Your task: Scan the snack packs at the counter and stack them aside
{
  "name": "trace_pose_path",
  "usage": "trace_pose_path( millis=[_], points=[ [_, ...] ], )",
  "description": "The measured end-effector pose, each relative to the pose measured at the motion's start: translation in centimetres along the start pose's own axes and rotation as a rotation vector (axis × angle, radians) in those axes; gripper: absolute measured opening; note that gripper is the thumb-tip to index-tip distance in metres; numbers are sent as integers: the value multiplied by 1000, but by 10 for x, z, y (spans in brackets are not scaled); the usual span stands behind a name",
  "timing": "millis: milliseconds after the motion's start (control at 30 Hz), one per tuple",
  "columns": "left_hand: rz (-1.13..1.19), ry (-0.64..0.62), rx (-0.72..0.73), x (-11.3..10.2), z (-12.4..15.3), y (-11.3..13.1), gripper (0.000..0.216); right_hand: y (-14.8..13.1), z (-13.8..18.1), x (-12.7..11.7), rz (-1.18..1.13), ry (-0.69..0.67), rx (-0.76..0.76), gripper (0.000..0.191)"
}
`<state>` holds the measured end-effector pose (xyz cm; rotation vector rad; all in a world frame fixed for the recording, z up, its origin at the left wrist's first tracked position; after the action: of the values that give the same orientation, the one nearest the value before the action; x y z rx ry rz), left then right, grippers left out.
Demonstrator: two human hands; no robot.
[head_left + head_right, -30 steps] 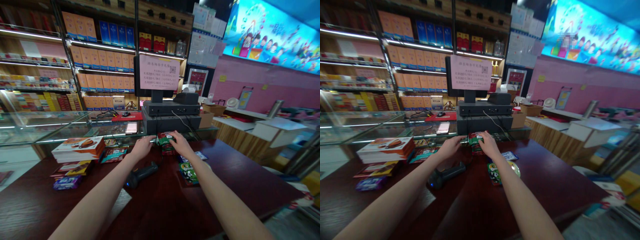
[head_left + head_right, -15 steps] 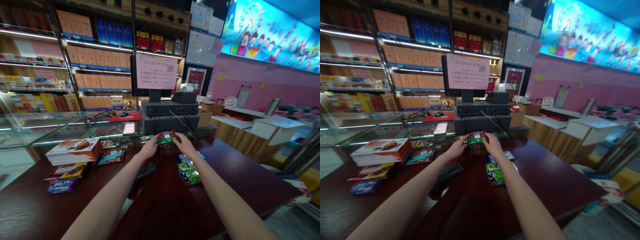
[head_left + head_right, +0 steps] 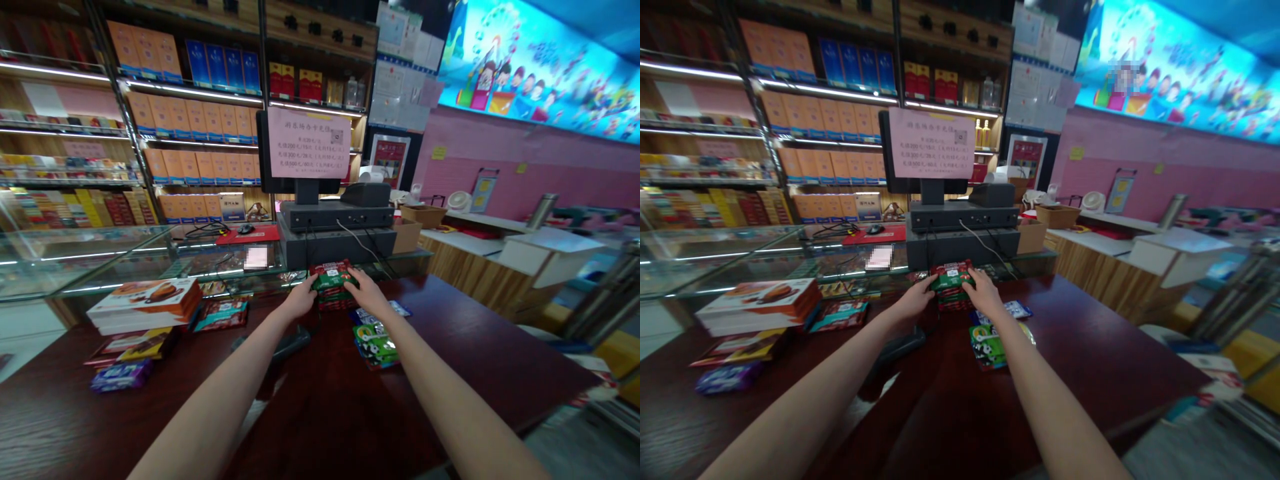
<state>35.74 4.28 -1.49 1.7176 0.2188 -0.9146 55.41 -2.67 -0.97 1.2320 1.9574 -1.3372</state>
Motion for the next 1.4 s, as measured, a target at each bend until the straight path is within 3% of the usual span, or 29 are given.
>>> trace_pose_path(
  millis=[300, 600, 800, 1400],
  points=[
    [93, 4, 6, 3, 1, -2, 63, -1, 8, 4, 41, -15, 79, 63],
    [80, 9, 15, -8, 20, 4, 58, -20, 20, 3, 181, -32, 38, 60],
    [77, 9, 23, -15, 29, 5, 56, -31, 26, 2, 184, -68, 41, 57],
    [119, 11, 35, -38, 56, -3, 48, -71, 36, 8, 183, -12, -49, 56]
  ],
)
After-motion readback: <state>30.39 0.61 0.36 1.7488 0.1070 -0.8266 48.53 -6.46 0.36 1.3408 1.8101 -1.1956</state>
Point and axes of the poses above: each hand's wrist, its own z-axis away from the middle knuckle, its own x-axis out of the palm, y = z × x, the point moved 4 cm from there along -z, towards the middle knuckle, and after that the axes turned 9 degrees about -x, right-handed, at the moved point
